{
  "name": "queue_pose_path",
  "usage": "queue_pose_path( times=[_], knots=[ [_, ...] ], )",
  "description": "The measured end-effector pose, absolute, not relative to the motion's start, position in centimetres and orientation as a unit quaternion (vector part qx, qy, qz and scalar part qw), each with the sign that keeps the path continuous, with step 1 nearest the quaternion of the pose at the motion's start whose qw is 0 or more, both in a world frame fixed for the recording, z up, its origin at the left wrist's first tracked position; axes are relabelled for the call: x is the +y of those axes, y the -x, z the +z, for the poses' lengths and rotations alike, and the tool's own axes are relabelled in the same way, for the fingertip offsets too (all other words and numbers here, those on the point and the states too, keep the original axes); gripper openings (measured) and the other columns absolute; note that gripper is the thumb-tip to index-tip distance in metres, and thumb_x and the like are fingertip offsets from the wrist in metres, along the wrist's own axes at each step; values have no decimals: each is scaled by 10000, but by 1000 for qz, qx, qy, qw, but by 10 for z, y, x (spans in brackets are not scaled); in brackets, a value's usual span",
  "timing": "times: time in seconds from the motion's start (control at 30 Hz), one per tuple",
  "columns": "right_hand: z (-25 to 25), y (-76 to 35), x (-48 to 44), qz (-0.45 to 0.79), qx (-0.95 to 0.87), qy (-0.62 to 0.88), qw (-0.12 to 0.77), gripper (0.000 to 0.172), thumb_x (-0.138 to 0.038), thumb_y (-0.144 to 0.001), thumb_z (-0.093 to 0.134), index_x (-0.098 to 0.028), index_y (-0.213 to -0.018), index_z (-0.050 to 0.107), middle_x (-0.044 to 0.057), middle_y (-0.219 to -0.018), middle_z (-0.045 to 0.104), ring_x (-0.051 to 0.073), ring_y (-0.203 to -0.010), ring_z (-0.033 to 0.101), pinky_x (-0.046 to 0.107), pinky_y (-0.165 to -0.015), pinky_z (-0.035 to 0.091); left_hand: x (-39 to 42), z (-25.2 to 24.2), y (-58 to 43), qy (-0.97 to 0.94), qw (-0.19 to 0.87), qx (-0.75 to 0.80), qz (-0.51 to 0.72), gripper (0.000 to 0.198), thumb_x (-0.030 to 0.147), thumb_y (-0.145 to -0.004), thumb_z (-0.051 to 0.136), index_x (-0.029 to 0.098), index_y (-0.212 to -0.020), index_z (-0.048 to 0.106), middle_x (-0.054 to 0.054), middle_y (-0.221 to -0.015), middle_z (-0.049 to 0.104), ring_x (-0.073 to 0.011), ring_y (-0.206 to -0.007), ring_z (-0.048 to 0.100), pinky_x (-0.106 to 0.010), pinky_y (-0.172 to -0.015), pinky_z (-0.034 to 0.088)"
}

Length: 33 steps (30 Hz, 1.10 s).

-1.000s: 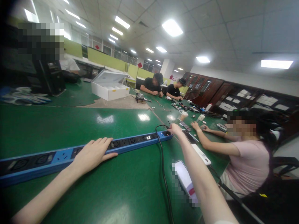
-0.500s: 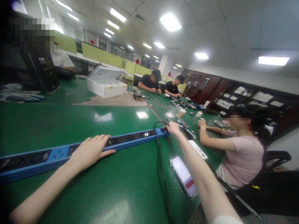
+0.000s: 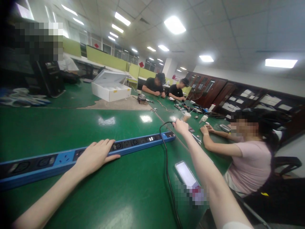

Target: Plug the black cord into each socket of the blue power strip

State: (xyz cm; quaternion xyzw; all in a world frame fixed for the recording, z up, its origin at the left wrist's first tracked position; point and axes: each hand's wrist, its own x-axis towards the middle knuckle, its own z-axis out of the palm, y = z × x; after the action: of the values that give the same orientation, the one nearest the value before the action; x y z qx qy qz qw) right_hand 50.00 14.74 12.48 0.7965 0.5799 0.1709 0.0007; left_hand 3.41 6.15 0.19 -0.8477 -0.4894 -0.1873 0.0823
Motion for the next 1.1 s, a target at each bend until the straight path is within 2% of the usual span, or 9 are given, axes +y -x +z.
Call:
queue_pose_path(
  times=[0.17,0.27,0.43,0.5,0.57,0.63,0.73,0.9,1.1],
  knots=[
    [153,-457,119,242,695,-676,-41,367,-521,-1023,455,-215,-1126,629,141,-1241,618,283,-1211,527,327,-899,436,59,2,-34,847,48,-490,-202,647,642,-917,510,167,-1356,537,-190,-1245,671,-340,-1160,614,-441,-949,431],
    [169,-417,94,218,760,-608,-67,365,-538,-1026,456,-249,-1167,630,91,-1163,637,246,-1097,581,285,-827,414,61,7,-33,842,-24,-489,-227,724,549,-852,614,151,-1441,477,-202,-1384,610,-358,-1261,575,-487,-1040,415],
    [190,-342,50,112,816,-563,-73,382,-565,-1027,460,-305,-1266,604,20,-882,680,210,-919,649,246,-774,364,47,55,-35,765,-354,-388,-373,692,342,-872,549,185,-1520,366,-154,-1561,465,-270,-1408,485,-432,-1122,427],
    [192,-316,34,83,839,-532,-81,338,-540,-1020,495,-324,-1256,607,1,-863,700,199,-895,665,240,-765,366,30,84,-40,737,-453,-313,-393,613,380,-897,572,219,-1471,425,-134,-1487,548,-247,-1324,569,-390,-1056,486],
    [192,-294,22,58,866,-483,-114,289,-482,-1016,531,-328,-1249,605,-10,-897,725,189,-877,675,242,-758,381,9,109,-46,722,-490,-280,-399,492,464,-944,529,203,-1360,511,-112,-1216,708,-208,-1004,717,-347,-869,558],
    [189,-276,13,24,882,-439,-170,277,-418,-1007,557,-317,-1261,595,-9,-930,738,184,-864,682,251,-762,408,-9,125,-51,722,-479,-296,-401,434,540,-979,440,198,-1219,558,-36,-907,738,-127,-585,655,-270,-589,515],
    [181,-253,3,-78,874,-407,-256,300,-370,-992,564,-280,-1278,582,7,-941,739,183,-864,692,277,-797,466,-30,130,-52,701,-441,-373,-419,466,616,-992,330,211,-1035,556,43,-647,625,-98,-384,511,-234,-420,386],
    [162,-214,-9,-318,794,-386,-345,323,-467,-1014,469,-215,-1161,607,32,-867,716,167,-773,688,289,-746,540,-60,127,-33,694,-373,-477,-390,416,586,-1008,294,242,-969,523,29,-620,634,-133,-413,561,-251,-457,380],
    [152,-154,-21,-428,728,-392,-365,294,-428,-878,678,-200,-1048,604,-7,-724,665,125,-602,616,224,-578,495,-95,131,5,710,-244,-556,-357,314,514,-995,393,239,-955,539,-59,-761,710,-201,-639,673,-297,-594,405]
  ],
)
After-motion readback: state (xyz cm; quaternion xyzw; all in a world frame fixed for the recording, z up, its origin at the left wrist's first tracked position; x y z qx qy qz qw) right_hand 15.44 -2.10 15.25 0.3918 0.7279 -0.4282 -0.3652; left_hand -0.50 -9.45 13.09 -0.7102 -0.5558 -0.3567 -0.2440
